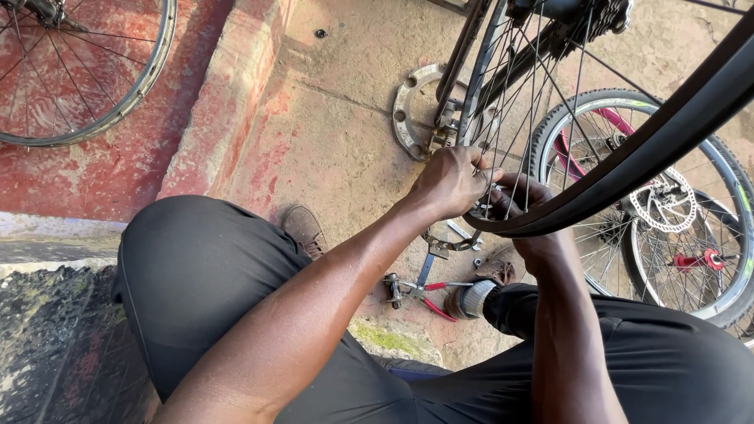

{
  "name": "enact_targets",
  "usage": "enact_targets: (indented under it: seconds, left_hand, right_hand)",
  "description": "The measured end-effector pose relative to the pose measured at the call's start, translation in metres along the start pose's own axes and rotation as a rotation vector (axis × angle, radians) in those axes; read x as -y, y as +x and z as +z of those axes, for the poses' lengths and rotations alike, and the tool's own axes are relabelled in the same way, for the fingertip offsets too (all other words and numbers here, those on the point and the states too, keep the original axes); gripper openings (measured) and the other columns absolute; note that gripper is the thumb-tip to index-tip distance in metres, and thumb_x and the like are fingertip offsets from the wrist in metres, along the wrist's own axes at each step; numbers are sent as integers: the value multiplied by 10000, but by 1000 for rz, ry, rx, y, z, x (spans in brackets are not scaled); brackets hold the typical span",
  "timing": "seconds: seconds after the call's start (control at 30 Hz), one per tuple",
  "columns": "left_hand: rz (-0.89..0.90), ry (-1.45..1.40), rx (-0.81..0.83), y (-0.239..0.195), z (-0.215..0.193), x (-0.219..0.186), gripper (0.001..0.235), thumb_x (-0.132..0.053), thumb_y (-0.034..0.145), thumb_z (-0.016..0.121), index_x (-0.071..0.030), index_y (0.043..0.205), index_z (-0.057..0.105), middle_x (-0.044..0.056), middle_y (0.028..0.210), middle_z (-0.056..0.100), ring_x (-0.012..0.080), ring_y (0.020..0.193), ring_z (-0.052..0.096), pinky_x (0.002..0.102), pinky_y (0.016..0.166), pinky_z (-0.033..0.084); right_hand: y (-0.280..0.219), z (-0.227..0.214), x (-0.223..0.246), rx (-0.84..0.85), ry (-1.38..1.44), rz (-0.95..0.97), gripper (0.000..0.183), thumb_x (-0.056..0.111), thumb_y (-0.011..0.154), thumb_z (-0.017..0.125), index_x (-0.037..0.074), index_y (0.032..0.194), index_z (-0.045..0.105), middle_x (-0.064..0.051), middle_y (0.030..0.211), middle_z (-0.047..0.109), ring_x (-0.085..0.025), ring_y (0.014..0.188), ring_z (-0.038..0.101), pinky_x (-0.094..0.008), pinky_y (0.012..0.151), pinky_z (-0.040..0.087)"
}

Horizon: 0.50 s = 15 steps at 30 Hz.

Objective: The person sits on the ground and uses pliers to remove the tire from the bicycle wheel rim. They then pull the inner tube out from between the tire and the rim.

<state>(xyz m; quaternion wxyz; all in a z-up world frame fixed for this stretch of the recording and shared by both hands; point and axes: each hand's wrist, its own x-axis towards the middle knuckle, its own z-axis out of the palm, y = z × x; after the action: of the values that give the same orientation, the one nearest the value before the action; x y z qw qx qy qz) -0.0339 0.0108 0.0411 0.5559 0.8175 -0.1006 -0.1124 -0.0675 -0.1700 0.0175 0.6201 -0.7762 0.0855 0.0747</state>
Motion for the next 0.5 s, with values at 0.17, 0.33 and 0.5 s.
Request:
enact_targets:
  seconds: [0.17,0.33,0.5]
  left_hand:
    - [14,-9,-3,2,2,-1,349,-404,874,634,-65,863,717,266,878,710,463,941,693,495,760,569]
    - [22,3,-3,4,6,2,353,-401,878,627,-60,855,713,260,833,709,465,909,700,486,740,570]
    - [-10,106,5,7,8,4,308,-366,874,629,-72,864,723,232,805,711,434,902,706,487,731,571]
  right_hand:
    - [-10,-1,18,9,-63,22,231,149,902,748,61,1109,697,-41,764,670,-93,664,640,-219,578,561]
    - [-9,-1,17,22,-109,25,241,166,899,753,72,1116,700,-53,783,684,-90,684,625,-226,612,549]
    - [-14,12,15,0,-24,13,196,127,909,733,38,1080,698,-46,754,666,-110,690,642,-229,672,541]
